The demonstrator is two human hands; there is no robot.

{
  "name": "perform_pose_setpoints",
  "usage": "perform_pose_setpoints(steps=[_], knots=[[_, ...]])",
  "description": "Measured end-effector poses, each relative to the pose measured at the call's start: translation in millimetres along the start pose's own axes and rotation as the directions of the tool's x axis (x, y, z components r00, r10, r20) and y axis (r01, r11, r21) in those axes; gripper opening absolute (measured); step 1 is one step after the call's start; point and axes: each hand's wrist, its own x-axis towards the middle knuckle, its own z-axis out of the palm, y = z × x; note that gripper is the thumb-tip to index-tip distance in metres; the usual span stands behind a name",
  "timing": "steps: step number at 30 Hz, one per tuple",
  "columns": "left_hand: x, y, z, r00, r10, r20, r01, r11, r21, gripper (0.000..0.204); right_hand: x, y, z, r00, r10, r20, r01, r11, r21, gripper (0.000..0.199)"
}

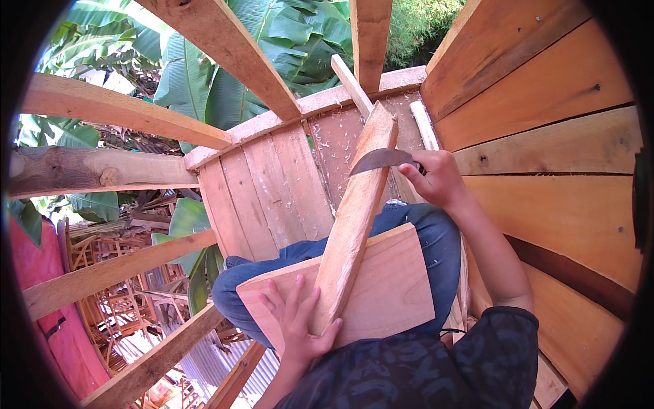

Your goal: The person sits cross-legged on a wooden platform and uses a curved knife to shave thin strips from a long wooden plank resting on their lap. They repeatedly scrape the blade along the plank's surface, producing wood shavings that fall onto the platform.

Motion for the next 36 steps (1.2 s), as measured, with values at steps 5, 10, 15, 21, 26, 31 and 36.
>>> perform_pose_setpoints(steps=[5,10,15,21,26,31,36], knots=[[-2.4,-0.9,0.7,1.0,0.018,-0.012,-0.018,1.0,0.008,0.065,-0.3,3.7,-12.5,0.861,0.5,-0.092,-0.473,0.854,0.216,0.06],[-4.0,0.4,1.9,1.0,0.014,-0.022,-0.014,1.0,0.004,0.065,-27.8,-55.9,-36.4,0.891,0.453,0.011,-0.452,0.888,0.086,0.061],[-6.6,-1.6,1.2,0.999,0.032,-0.037,-0.033,0.999,-0.004,0.067,-22.8,-88.0,-45.2,0.895,0.438,0.087,-0.405,0.878,-0.255,0.062],[-4.7,0.3,-0.6,0.999,0.031,-0.04,-0.032,0.999,-0.003,0.066,-2.5,-68.0,-41.1,0.931,0.363,0.031,-0.305,0.822,-0.481,0.069],[-6.0,-3.4,0.6,0.998,0.031,-0.048,-0.033,0.999,-0.03,0.064,1.8,-63.8,-39.6,0.905,0.424,0.022,-0.342,0.759,-0.554,0.071],[-6.3,-4.3,0.5,0.998,0.036,-0.048,-0.038,0.998,-0.044,0.065,16.0,-51.6,-50.4,0.911,0.406,-0.07,-0.362,0.709,-0.606,0.072],[-7.6,-6.4,1.8,0.997,0.047,-0.06,-0.05,0.997,-0.052,0.065,15.7,-49.3,-45.0,0.923,0.371,-0.105,-0.353,0.702,-0.618,0.073]])
